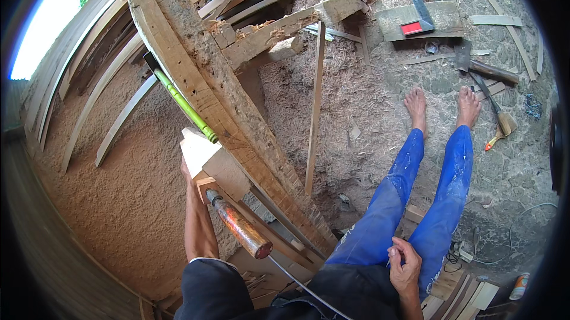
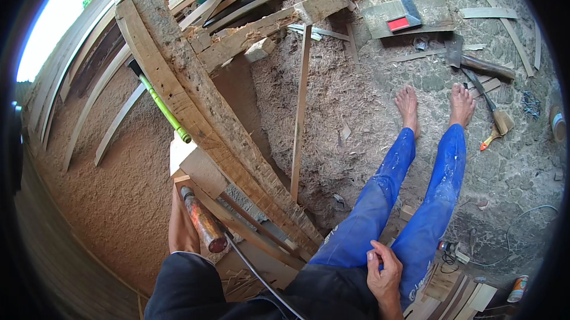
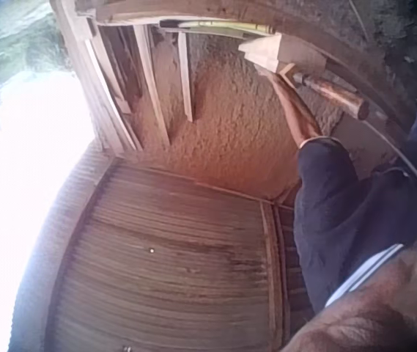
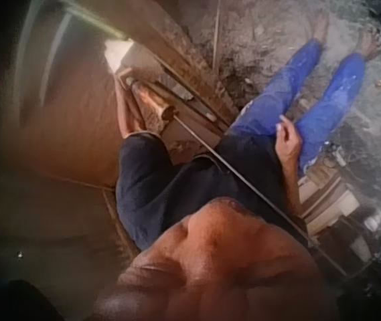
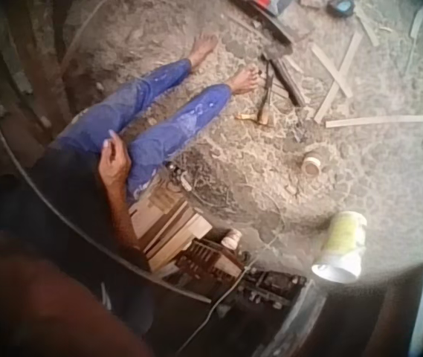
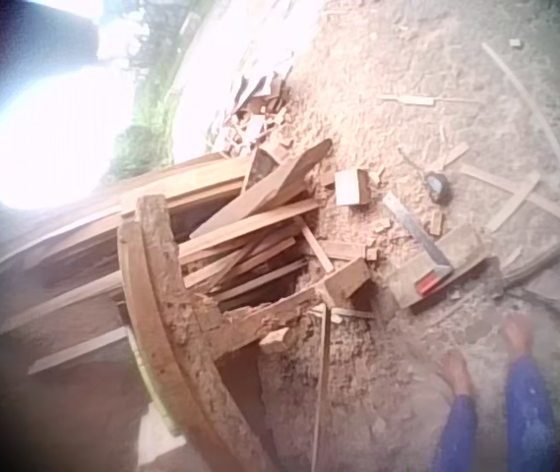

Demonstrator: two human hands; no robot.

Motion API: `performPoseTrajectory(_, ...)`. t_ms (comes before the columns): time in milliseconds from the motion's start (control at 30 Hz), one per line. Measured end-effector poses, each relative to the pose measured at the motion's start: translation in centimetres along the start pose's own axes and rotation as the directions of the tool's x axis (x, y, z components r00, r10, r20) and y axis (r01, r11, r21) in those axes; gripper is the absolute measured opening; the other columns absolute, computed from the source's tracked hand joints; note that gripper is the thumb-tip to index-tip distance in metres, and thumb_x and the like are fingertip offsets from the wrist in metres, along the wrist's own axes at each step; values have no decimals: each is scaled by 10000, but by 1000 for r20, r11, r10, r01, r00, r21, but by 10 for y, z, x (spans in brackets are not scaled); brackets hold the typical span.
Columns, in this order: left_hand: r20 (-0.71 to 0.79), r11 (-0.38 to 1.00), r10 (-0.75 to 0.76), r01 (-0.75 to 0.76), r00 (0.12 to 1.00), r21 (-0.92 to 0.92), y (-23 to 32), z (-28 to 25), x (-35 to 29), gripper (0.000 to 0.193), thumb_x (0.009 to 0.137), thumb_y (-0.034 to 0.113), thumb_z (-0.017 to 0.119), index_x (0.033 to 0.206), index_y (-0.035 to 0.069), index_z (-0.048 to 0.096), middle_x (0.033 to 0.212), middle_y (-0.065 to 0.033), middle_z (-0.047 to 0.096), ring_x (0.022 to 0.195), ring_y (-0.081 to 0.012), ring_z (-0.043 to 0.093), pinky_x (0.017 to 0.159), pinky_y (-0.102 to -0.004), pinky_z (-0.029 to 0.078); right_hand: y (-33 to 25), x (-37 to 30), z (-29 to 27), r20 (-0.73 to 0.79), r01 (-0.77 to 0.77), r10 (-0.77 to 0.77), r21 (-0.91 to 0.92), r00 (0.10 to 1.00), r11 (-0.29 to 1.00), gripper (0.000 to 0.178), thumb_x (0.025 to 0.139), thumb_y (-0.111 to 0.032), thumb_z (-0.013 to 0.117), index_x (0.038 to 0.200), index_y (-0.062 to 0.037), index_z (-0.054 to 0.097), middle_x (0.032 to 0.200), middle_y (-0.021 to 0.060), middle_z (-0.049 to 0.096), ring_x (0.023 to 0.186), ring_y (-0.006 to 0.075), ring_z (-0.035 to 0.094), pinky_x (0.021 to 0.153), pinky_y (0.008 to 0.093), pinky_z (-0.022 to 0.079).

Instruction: The person assembles a wooden frame by positioning planks, securing them with a clamp, and hammering nails into the joints. The person adjusts the frame and continues nailing to complete the assembly.

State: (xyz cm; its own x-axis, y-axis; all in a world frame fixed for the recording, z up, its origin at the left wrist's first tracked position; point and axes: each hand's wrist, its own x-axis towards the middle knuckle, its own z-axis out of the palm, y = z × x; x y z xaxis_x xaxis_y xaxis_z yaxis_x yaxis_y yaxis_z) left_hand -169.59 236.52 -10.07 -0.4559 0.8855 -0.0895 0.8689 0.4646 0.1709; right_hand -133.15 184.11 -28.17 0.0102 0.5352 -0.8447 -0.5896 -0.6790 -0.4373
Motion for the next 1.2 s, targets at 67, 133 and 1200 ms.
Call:
performPoseTrajectory(67,3,1000,6,-6,1000,14,4,3,-2,596,1012,427,370,1159,-67,671,1085,-182,715,972,-288,698,802,-436,549,2,-1,-1,-2,6,-6,-7,1000,1000,217,948,-30,638,1152,39,667,841,96,681,676,139,634,635,274,518)
performPoseTrajectory(133,3,1000,10,-10,1000,18,8,4,-5,595,1014,429,372,1170,-64,668,1092,-184,713,975,-291,697,804,-437,550,4,-2,-2,-5,8,-8,-10,1000,1000,218,950,-33,637,1154,38,667,838,95,681,675,137,632,634,275,516)
performPoseTrajectory(1200,-239,628,686,-725,687,-281,22,-5,-347,601,1055,329,456,1544,-8,365,1589,-224,378,1512,-369,296,1236,-533,168,38,-33,-60,-247,92,-196,-377,949,922,316,984,-179,562,1213,10,670,885,83,718,729,135,679,689,299,551)
